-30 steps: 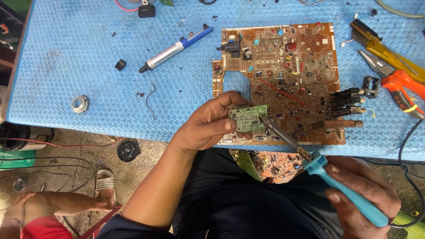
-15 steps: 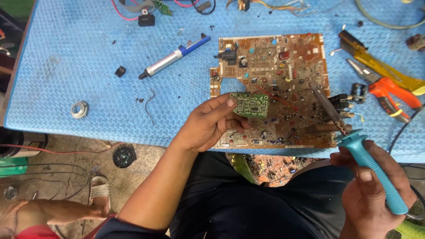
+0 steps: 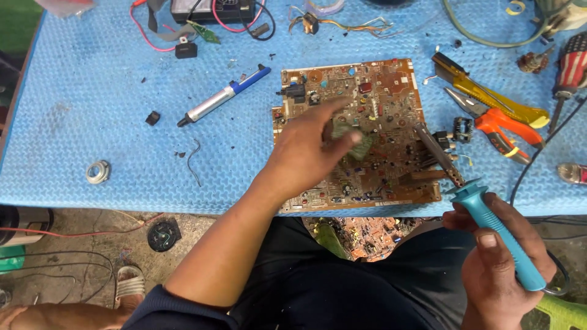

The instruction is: Repairing a circuit board by desoldering and soldering electronic components using a soldering iron and other hand tools.

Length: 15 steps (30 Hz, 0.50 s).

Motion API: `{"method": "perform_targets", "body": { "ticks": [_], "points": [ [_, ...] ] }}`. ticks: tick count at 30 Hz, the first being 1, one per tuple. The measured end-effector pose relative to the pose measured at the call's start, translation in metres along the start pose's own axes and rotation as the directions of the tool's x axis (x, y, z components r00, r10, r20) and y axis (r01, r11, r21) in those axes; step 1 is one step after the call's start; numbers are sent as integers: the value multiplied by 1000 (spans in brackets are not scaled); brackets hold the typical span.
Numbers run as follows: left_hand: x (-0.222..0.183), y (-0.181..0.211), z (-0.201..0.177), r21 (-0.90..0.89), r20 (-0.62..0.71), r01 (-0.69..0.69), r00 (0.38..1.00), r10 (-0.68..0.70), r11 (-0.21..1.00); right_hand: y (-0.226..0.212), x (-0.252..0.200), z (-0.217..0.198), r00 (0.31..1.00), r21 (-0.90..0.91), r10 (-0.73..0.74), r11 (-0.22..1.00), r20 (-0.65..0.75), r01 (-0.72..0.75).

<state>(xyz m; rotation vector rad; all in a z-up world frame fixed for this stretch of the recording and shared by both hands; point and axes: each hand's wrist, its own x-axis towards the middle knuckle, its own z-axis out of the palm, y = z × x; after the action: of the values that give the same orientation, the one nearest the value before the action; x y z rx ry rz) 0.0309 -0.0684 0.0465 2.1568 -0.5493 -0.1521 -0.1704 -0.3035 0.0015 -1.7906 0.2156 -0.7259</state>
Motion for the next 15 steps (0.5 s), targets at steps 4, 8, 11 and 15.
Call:
{"method": "perform_targets", "body": {
  "ticks": [4,8,11,15],
  "points": [
    [-7,-32,2,-142,-136,-185,977,166,972,0,-1,-2,1000,26,7,1000,-10,-7],
    [-18,-39,-14,-124,-139,-151,981,133,981,4,-1,-2,1000,53,14,999,-14,-13],
    [-24,-36,-32,-40,-154,-106,983,99,994,1,-2,-1,1000,25,2,1000,15,-2],
    [-25,-40,-48,221,-148,-200,961,236,954,2,-2,2,999,11,-11,1000,45,10]
  ]
}}
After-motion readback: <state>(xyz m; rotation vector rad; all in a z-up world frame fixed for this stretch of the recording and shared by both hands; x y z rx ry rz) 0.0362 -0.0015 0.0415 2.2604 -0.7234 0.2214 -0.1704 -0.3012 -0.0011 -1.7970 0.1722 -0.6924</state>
